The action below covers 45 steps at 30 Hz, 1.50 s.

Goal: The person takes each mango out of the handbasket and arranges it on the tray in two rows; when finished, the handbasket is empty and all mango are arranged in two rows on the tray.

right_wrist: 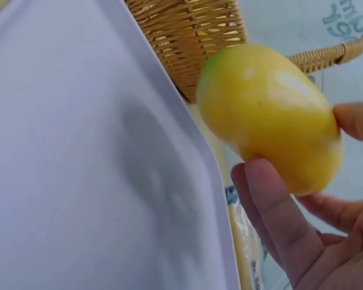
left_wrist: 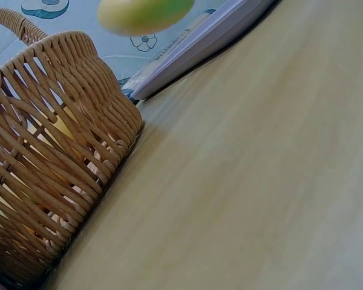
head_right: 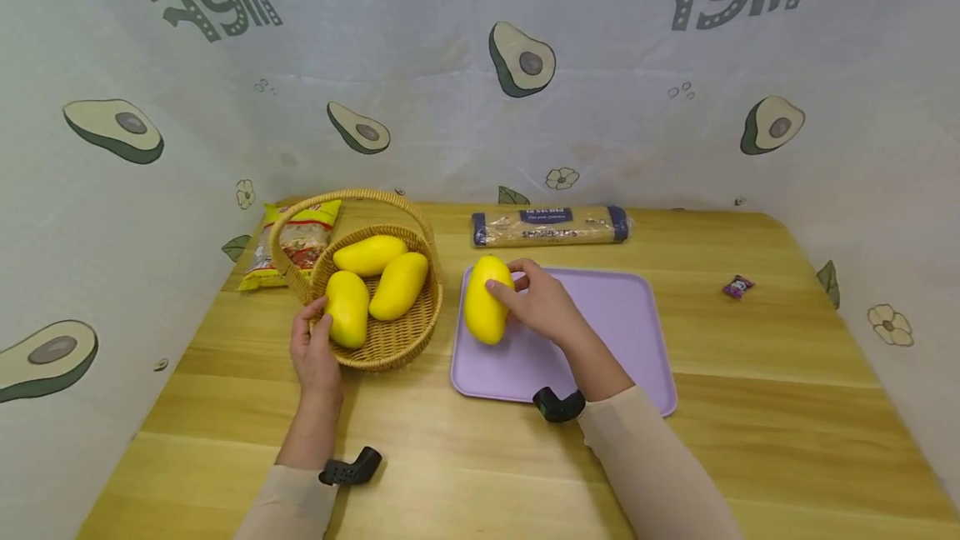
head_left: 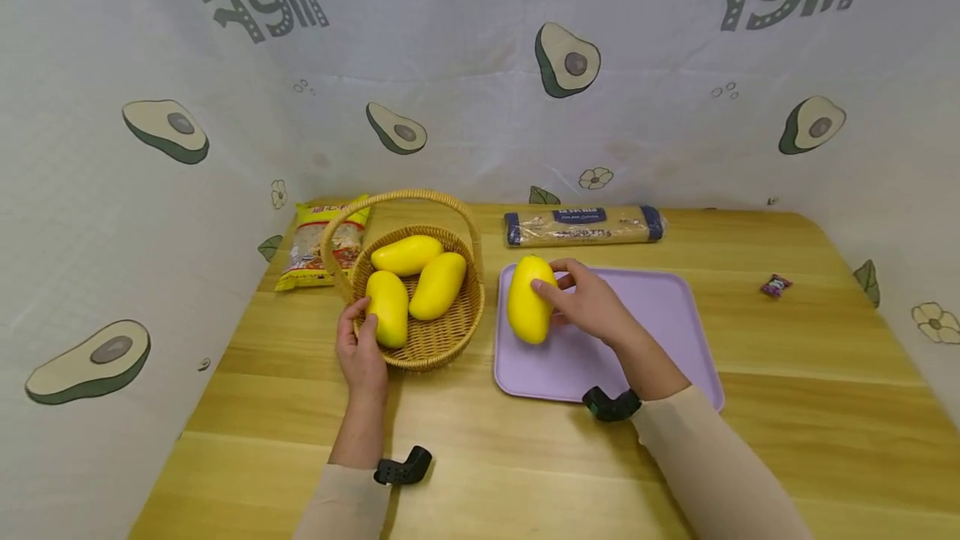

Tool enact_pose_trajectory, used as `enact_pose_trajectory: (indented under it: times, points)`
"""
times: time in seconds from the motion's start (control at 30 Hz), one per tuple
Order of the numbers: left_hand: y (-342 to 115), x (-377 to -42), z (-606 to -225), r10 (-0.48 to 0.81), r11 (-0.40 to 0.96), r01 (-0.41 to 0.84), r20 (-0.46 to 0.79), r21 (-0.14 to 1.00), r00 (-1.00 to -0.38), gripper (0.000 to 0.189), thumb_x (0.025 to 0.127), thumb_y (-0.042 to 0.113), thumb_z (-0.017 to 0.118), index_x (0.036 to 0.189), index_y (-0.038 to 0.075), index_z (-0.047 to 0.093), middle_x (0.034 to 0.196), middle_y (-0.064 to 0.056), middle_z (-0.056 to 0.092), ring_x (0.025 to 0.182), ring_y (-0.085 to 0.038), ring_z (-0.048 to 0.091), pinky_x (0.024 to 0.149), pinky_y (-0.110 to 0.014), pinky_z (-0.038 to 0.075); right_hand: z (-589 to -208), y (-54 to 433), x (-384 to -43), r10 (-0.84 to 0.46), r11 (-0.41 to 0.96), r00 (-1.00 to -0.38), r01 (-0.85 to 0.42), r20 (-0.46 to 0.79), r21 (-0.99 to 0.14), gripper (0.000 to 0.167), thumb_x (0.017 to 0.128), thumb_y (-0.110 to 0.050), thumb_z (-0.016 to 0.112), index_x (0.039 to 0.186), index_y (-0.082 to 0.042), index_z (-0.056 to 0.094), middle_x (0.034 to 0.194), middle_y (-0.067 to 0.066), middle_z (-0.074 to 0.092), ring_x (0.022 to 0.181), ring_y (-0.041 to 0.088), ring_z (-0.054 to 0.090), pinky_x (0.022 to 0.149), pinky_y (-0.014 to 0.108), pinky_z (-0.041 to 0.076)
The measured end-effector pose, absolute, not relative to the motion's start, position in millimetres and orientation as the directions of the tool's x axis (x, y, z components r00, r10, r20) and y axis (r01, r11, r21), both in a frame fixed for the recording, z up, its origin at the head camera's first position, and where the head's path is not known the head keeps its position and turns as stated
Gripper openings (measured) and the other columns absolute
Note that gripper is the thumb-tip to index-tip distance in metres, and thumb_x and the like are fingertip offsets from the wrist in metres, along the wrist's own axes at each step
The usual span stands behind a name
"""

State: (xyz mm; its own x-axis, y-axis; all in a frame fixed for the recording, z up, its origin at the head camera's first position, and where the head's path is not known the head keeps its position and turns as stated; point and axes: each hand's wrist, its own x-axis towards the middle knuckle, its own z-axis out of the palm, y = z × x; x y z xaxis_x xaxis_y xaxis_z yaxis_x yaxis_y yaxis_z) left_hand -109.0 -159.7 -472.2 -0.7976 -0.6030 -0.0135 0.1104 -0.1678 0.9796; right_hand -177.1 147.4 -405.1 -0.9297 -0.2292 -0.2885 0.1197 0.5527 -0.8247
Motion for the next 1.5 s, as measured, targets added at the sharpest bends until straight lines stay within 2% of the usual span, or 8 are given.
enact_pose_trajectory:
  times: [0.27, 0.63, 0.9, 1.33, 1.5]
  points:
    - [-159, -104, -475, -0.59, -0.176, 0.059, -0.058, 0.983, -0.805, 0.027, 0.1, 0.007, 0.049, 0.124, 0.006, 0.063, 0.147, -0.008, 0.051, 0.14, -0.02, 0.042, 0.107, -0.029, 0.036, -402, 135, -201, -0.14, 0.571, -0.94, 0.18, -0.311, -0.801, 0.074, 0.098, -0.052, 0.06, 0.154, -0.008, 0.039, 0.131, 0.023, 0.059, 0.097, 0.034, 0.07, 0.082, 0.04, 0.062]
    - [-162, -110, -473, -0.587, -0.151, 0.079, -0.025, 0.985, -0.809, 0.026, 0.099, 0.006, 0.05, 0.122, 0.004, 0.063, 0.145, -0.011, 0.053, 0.14, -0.02, 0.042, 0.106, -0.025, 0.036, -410, 128, -225, -0.079, 0.604, -0.943, 0.212, -0.323, -0.768, 0.072, 0.098, -0.056, 0.057, 0.155, -0.016, 0.039, 0.124, 0.018, 0.062, 0.093, 0.029, 0.068, 0.081, 0.035, 0.059]
    - [-159, -110, -474, -0.592, -0.154, 0.082, -0.026, 0.985, -0.806, 0.028, 0.099, 0.004, 0.05, 0.124, 0.002, 0.062, 0.143, -0.01, 0.055, 0.136, -0.018, 0.045, 0.104, -0.025, 0.038, -414, 129, -238, -0.087, 0.626, -0.945, 0.194, -0.315, -0.755, 0.072, 0.099, -0.055, 0.056, 0.156, -0.014, 0.04, 0.128, 0.019, 0.062, 0.092, 0.028, 0.067, 0.075, 0.031, 0.059]
    - [-160, -109, -472, -0.594, -0.146, 0.087, -0.017, 0.985, -0.804, 0.028, 0.099, 0.005, 0.05, 0.123, 0.003, 0.063, 0.142, -0.01, 0.054, 0.136, -0.018, 0.045, 0.104, -0.024, 0.038, -415, 126, -241, -0.088, 0.647, -0.933, 0.213, -0.35, -0.732, 0.072, 0.099, -0.053, 0.058, 0.156, -0.013, 0.04, 0.13, 0.019, 0.061, 0.1, 0.029, 0.065, 0.073, 0.028, 0.058]
    - [-161, -109, -472, -0.589, -0.147, 0.087, -0.016, 0.985, -0.808, 0.027, 0.099, 0.006, 0.051, 0.123, 0.003, 0.063, 0.144, -0.011, 0.053, 0.139, -0.02, 0.043, 0.106, -0.026, 0.037, -416, 124, -240, -0.094, 0.663, -0.928, 0.212, -0.361, -0.718, 0.074, 0.098, -0.053, 0.06, 0.156, -0.014, 0.039, 0.129, 0.02, 0.062, 0.097, 0.028, 0.067, 0.075, 0.03, 0.059]
